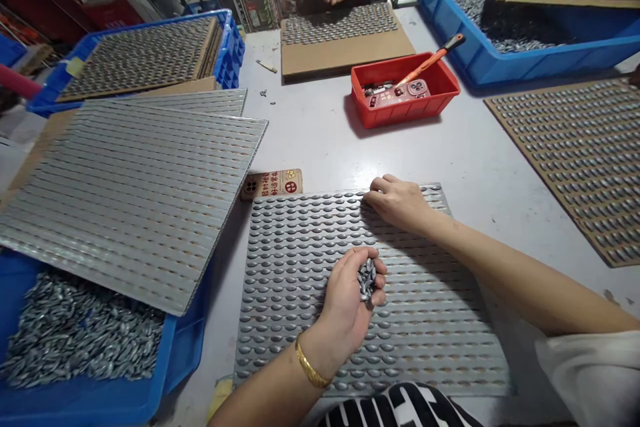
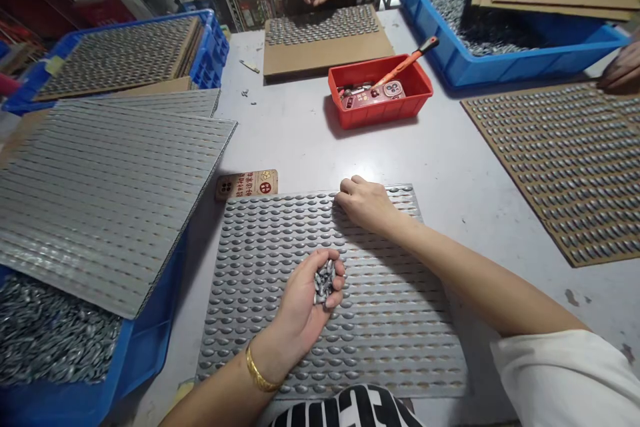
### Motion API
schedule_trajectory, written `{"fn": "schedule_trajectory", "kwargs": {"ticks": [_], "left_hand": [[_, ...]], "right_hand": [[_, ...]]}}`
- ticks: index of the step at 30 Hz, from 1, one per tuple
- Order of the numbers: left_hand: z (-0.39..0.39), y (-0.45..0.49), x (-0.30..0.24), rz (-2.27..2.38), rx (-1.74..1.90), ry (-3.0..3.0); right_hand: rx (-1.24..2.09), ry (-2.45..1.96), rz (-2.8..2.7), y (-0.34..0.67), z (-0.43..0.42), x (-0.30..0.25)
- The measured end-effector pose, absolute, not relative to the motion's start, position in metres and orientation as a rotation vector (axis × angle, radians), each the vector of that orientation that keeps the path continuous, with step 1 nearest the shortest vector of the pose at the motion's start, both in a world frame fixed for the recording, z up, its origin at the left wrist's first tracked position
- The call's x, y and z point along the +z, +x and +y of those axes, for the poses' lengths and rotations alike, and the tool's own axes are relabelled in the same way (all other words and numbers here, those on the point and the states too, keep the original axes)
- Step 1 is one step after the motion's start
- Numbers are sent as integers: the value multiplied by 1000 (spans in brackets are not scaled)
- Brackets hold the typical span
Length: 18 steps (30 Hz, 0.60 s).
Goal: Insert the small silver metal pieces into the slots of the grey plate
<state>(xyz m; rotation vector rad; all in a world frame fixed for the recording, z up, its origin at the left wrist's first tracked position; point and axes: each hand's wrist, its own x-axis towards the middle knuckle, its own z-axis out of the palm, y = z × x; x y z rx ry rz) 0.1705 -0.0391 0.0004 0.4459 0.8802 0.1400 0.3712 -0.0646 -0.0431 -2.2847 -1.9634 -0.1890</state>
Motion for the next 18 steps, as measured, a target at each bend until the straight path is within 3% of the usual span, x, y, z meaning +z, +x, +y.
{"fn": "schedule_trajectory", "kwargs": {"ticks": [8,14,18], "left_hand": [[-38,172,2,928,171,401],[-39,173,4,899,161,405],[-44,173,3,889,176,416]], "right_hand": [[-205,-2206,-1715,379,-86,-34],[375,-1743,-1649,339,-123,-15],[570,-1717,-1637,320,-132,-4]]}}
